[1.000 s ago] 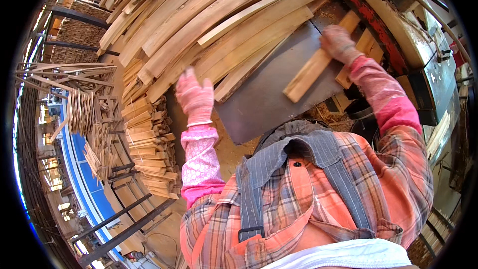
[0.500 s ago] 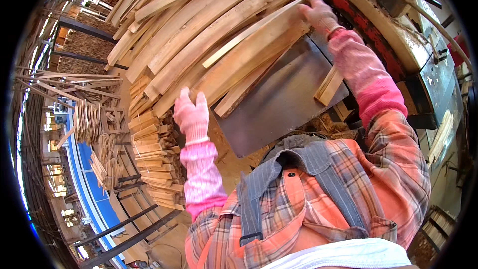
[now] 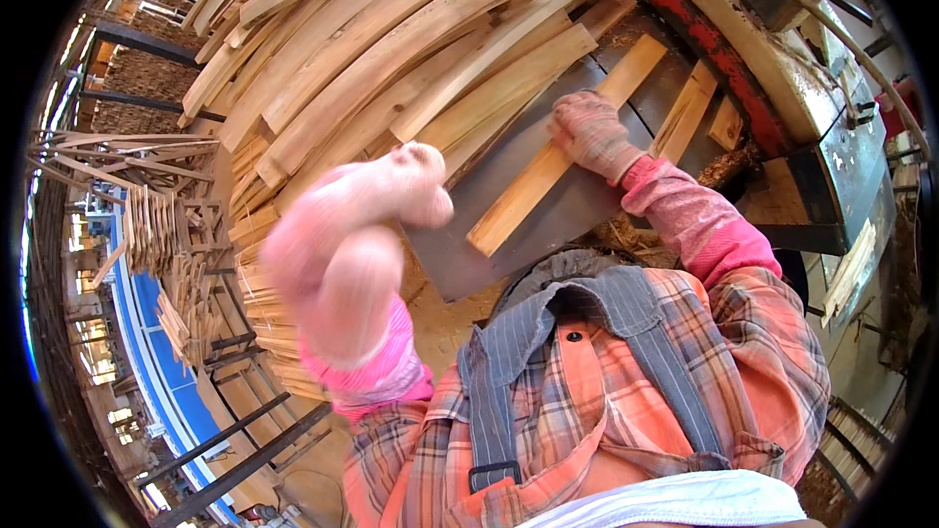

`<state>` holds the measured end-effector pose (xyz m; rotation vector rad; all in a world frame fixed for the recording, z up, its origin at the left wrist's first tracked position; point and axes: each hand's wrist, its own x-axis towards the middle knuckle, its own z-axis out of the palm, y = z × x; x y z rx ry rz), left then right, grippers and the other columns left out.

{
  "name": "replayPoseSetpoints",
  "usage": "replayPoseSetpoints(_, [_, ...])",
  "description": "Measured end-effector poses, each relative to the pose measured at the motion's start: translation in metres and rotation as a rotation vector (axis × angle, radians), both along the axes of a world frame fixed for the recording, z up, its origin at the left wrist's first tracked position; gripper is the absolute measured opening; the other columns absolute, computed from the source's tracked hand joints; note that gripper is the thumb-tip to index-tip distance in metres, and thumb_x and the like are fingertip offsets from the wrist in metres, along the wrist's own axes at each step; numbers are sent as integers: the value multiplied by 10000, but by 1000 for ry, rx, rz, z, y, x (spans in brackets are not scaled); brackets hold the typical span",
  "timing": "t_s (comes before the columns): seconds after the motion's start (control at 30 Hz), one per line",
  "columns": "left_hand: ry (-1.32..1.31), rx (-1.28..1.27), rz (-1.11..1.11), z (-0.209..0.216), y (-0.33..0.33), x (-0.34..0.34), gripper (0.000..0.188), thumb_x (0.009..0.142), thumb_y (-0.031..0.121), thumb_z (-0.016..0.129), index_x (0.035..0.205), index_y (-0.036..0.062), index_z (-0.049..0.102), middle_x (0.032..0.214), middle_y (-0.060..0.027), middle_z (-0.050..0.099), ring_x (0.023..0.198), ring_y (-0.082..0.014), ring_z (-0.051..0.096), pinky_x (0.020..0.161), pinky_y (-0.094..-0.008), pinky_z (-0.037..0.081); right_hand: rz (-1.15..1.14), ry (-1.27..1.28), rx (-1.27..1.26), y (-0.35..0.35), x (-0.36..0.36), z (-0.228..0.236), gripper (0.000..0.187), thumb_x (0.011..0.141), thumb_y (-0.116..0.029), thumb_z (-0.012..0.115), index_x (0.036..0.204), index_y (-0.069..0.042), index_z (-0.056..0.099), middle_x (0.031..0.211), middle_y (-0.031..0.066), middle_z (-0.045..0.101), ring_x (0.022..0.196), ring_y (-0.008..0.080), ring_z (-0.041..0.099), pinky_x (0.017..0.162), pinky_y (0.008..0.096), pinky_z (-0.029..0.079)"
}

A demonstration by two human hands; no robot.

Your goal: The person picks up a bundle of wooden planks and unties them. They then feed the planks one by one into a planer machine to smooth the wood, stacking the processed pieces on the machine's table.

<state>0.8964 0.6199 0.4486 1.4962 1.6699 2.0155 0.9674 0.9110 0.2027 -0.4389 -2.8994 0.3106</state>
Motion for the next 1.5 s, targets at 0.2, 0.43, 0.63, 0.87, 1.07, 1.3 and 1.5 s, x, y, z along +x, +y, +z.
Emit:
replayPoseSetpoints(0.2, [230,338,-429,74,25,41,325,1053,216,573,1111,-70,717,976,-164,750,825,-221,712,828,-356,565,10,3,174,112,45,-4,262,926,-279,610,925,-36,706,1036,175,676,1046,367,646,905,497,527])
replayPoseSetpoints(0.43, [295,362,-370,80,33,43,295,1043,181,581,1123,-68,718,990,-179,749,852,-228,716,839,-359,569,109,228,226,73,-17,59,188,841,-185,662,999,-102,721,990,92,689,1010,306,675,863,455,547])
replayPoseSetpoints(0.63, [314,299,10,68,-11,8,271,1035,151,587,1133,-65,719,1003,-192,748,876,-235,720,849,-362,574,254,-8,441,25,-126,93,414,859,-168,685,1269,-129,638,1233,72,674,1182,274,640,1011,434,486])
replayPoseSetpoints(0.87, [-138,-24,602,-32,-70,-17,249,1018,132,647,1189,-33,718,1107,-167,755,943,-199,730,887,-342,585,255,-244,510,9,-108,149,438,887,-212,690,1312,-149,599,1231,79,672,1160,272,650,974,444,499])
replayPoseSetpoints(1.07, [-551,-213,691,-146,-92,-21,257,1003,151,682,1198,-11,726,1086,-96,762,940,-157,724,903,-304,582,419,-325,436,12,-33,117,279,873,-192,659,1138,-116,700,1109,129,718,1116,303,678,919,442,520])
replayPoseSetpoints(1.3, [-659,-392,484,-203,-50,-15,340,975,170,725,1247,-31,696,1164,-101,744,1039,-155,698,914,-284,553,272,-646,-139,24,-55,99,386,849,-149,675,1232,-166,725,1174,136,737,1135,331,677,975,429,530])
replayPoseSetpoints(1.5, [-247,-818,568,-206,-28,1,417,933,279,752,1276,49,695,1153,-158,739,1029,-238,717,929,-357,548,167,-138,-178,16,-34,37,343,876,-314,700,1140,-100,749,1128,145,736,1136,346,662,988,451,509])
